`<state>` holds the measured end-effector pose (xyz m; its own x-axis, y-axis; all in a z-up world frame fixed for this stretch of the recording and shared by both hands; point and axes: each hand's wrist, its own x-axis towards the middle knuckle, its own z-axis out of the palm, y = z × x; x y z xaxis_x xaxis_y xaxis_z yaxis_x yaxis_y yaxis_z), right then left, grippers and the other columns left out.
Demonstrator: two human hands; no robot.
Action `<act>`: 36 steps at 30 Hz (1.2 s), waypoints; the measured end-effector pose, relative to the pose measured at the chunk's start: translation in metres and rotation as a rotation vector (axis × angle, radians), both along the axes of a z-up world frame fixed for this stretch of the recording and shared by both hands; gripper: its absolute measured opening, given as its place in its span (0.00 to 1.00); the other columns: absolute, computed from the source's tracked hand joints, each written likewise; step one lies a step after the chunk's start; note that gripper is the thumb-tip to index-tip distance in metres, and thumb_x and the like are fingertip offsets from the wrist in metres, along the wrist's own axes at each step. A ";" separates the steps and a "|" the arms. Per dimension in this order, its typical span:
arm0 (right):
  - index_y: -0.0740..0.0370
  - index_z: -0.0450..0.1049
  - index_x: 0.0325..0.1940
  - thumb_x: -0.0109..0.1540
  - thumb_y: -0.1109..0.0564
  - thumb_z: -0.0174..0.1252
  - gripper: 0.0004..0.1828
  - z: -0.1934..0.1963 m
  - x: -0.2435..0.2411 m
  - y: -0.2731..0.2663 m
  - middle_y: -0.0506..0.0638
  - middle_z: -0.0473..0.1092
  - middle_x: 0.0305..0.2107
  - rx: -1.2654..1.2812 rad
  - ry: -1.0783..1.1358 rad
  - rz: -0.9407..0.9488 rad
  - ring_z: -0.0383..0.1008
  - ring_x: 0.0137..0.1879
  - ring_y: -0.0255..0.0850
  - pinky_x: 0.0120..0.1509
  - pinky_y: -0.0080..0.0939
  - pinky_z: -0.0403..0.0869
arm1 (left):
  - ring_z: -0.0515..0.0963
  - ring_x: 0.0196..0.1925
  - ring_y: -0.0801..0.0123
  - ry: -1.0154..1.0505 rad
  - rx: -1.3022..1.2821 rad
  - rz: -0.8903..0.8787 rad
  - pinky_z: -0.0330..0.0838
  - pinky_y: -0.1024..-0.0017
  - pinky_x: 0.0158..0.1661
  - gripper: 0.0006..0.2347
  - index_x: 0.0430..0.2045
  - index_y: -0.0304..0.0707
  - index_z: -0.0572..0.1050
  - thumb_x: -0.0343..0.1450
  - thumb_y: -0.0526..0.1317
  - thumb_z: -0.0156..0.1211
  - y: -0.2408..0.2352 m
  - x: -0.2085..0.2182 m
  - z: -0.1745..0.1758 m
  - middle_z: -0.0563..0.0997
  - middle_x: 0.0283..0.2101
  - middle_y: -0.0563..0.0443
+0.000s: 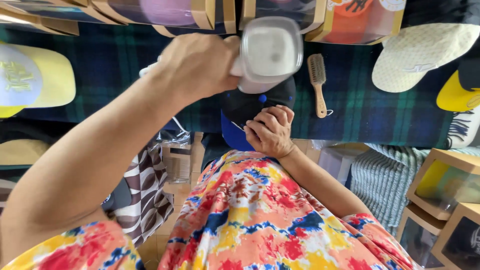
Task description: The person cleans a black and blue baseball cap using a wooden brush to remove dust from the interior and exterior surfaces. They then use a white hairdryer to blow air onto the cap, focusing on the brim and crown areas.
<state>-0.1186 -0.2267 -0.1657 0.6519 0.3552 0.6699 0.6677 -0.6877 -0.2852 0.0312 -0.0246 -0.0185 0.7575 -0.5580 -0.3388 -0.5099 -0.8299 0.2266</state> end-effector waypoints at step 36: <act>0.50 0.77 0.36 0.62 0.52 0.67 0.05 0.001 -0.001 -0.002 0.44 0.70 0.37 -0.032 0.012 0.010 0.71 0.47 0.47 0.58 0.53 0.66 | 0.83 0.34 0.38 0.023 -0.105 0.086 0.77 0.44 0.27 0.20 0.43 0.39 0.74 0.66 0.52 0.65 -0.008 -0.007 -0.018 0.83 0.34 0.41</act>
<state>-0.1196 -0.2287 -0.1643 0.6561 0.3829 0.6503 0.6712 -0.6900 -0.2710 0.0240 -0.0323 -0.0364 0.7969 -0.5244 -0.2999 -0.4311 -0.8415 0.3256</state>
